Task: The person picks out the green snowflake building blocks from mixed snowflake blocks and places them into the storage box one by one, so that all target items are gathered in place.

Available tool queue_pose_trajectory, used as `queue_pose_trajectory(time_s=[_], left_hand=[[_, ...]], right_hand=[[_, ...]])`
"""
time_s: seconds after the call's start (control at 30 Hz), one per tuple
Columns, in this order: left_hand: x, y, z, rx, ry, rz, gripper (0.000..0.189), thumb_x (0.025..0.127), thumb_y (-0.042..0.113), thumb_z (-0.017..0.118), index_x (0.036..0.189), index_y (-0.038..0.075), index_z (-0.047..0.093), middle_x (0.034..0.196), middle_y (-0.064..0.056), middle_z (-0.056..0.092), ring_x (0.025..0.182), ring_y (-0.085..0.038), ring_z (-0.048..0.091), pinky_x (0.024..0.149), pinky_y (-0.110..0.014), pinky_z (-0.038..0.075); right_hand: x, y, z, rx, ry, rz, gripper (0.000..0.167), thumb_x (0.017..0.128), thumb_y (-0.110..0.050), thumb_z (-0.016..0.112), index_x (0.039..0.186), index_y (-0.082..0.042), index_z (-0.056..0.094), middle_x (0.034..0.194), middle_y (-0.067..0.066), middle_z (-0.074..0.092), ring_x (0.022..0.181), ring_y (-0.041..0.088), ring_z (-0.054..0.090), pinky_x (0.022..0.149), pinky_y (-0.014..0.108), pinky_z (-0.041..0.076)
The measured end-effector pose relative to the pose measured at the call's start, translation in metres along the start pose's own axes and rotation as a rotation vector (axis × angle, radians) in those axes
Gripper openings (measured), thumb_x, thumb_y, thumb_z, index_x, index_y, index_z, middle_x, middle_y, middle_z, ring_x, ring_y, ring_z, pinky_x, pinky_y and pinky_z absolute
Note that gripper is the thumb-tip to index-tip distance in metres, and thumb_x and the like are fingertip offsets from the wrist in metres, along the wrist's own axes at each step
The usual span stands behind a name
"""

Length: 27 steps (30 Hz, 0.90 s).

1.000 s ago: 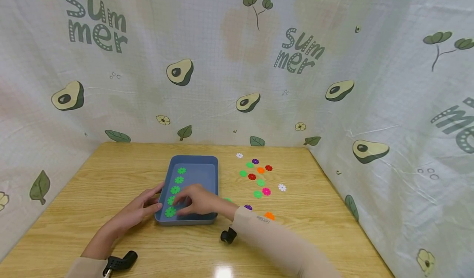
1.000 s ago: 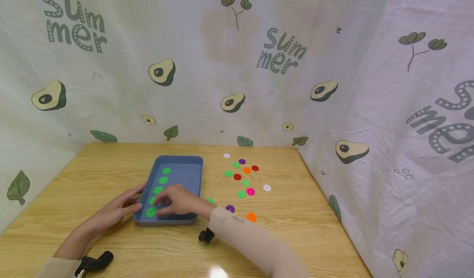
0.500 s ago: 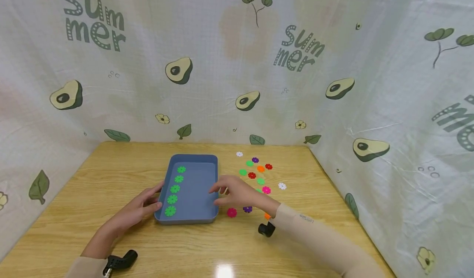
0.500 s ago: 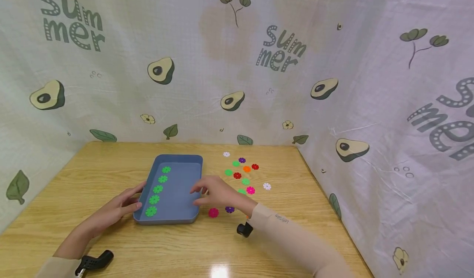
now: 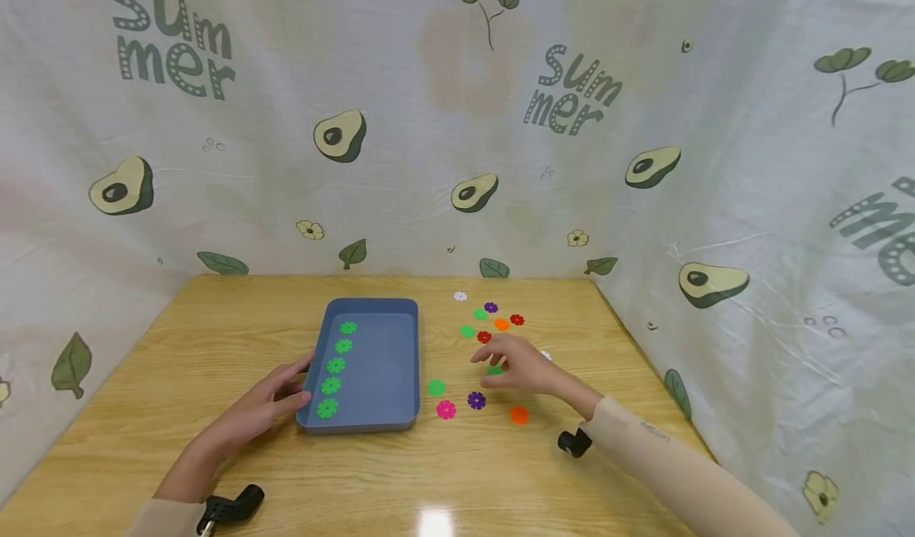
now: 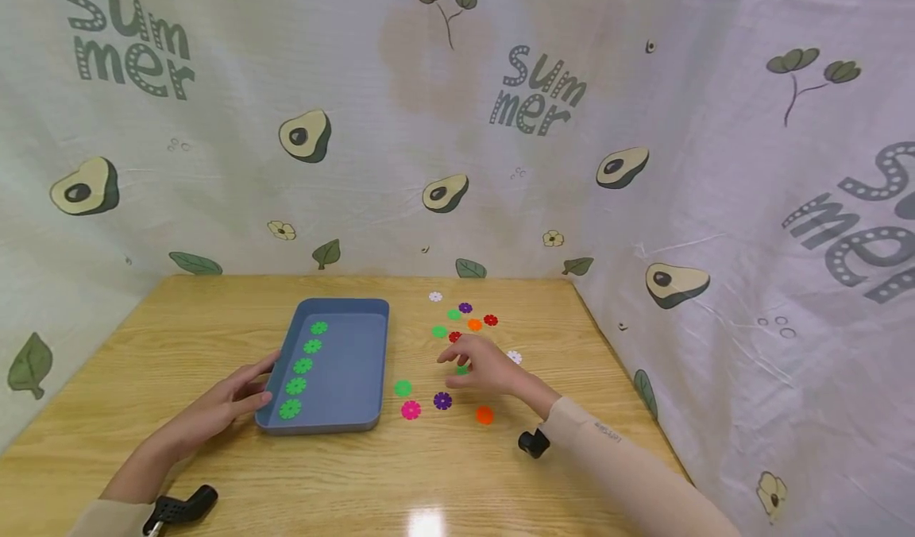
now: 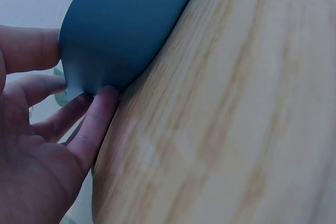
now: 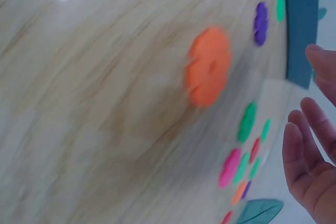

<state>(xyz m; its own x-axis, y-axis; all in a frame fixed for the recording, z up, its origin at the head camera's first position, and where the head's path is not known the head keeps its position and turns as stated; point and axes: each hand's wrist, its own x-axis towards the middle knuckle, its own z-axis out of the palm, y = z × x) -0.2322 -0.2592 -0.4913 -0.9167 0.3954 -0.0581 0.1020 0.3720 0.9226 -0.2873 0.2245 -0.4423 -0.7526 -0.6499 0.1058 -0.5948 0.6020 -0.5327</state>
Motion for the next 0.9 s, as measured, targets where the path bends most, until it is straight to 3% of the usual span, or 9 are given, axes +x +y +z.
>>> queue_pose_trajectory(time_s=[0.13,0.27,0.4,0.57,0.67,0.9], left_hand=[[0.0,0.0,0.0,-0.017,-0.006,0.002,0.077,0.11,0.025,0.062,0.172,0.017,0.018,0.172,-0.026,0.018,0.147,-0.053,0.039,0.098,-0.019,0.045],[0.0,0.0,0.0,-0.01,-0.004,0.009,0.077,0.11,0.025,0.062,0.172,0.015,0.018,0.172,-0.027,0.017,0.146,-0.054,0.039,0.096,-0.018,0.044],[0.0,0.0,0.0,0.002,-0.002,0.012,0.077,0.11,0.025,0.062,0.172,0.014,0.018,0.172,-0.028,0.016,0.146,-0.056,0.039,0.096,-0.017,0.044],[0.0,0.0,0.0,-0.002,-0.001,0.016,0.077,0.109,0.026,0.062,0.172,0.014,0.018,0.172,-0.028,0.017,0.146,-0.056,0.039,0.096,-0.016,0.044],[0.0,0.0,0.0,-0.004,-0.003,0.012,0.077,0.109,0.026,0.062,0.172,0.016,0.018,0.172,-0.027,0.017,0.147,-0.056,0.038,0.099,-0.02,0.045],[-0.001,0.001,0.0,-0.004,-0.002,-0.006,0.076,0.11,0.025,0.062,0.172,0.018,0.018,0.171,-0.025,0.019,0.146,-0.053,0.039,0.106,-0.043,0.046]], right_hand=[[-0.008,0.021,-0.002,-0.053,0.001,0.055,0.035,0.092,-0.013,0.085,0.125,-0.005,0.077,0.116,0.013,0.071,0.098,0.031,0.065,0.085,0.039,0.055],[-0.01,0.035,-0.003,-0.072,0.013,0.068,0.035,0.092,-0.014,0.086,0.125,-0.006,0.077,0.113,0.01,0.07,0.098,0.028,0.064,0.086,0.039,0.055],[-0.009,0.04,-0.005,-0.065,-0.001,0.072,0.035,0.093,-0.014,0.084,0.126,-0.005,0.077,0.114,0.01,0.069,0.1,0.03,0.064,0.088,0.044,0.055],[-0.005,0.043,-0.005,-0.09,-0.028,0.056,0.032,0.094,-0.012,0.083,0.124,-0.004,0.078,0.112,0.009,0.071,0.098,0.028,0.061,0.084,0.035,0.052],[-0.003,0.045,-0.004,-0.109,-0.037,0.04,0.031,0.094,-0.012,0.083,0.123,-0.004,0.079,0.11,0.008,0.071,0.096,0.025,0.061,0.083,0.031,0.049],[0.0,0.045,-0.005,-0.14,-0.07,0.055,0.031,0.095,-0.017,0.084,0.123,-0.006,0.08,0.107,0.004,0.073,0.095,0.023,0.062,0.084,0.03,0.049]])
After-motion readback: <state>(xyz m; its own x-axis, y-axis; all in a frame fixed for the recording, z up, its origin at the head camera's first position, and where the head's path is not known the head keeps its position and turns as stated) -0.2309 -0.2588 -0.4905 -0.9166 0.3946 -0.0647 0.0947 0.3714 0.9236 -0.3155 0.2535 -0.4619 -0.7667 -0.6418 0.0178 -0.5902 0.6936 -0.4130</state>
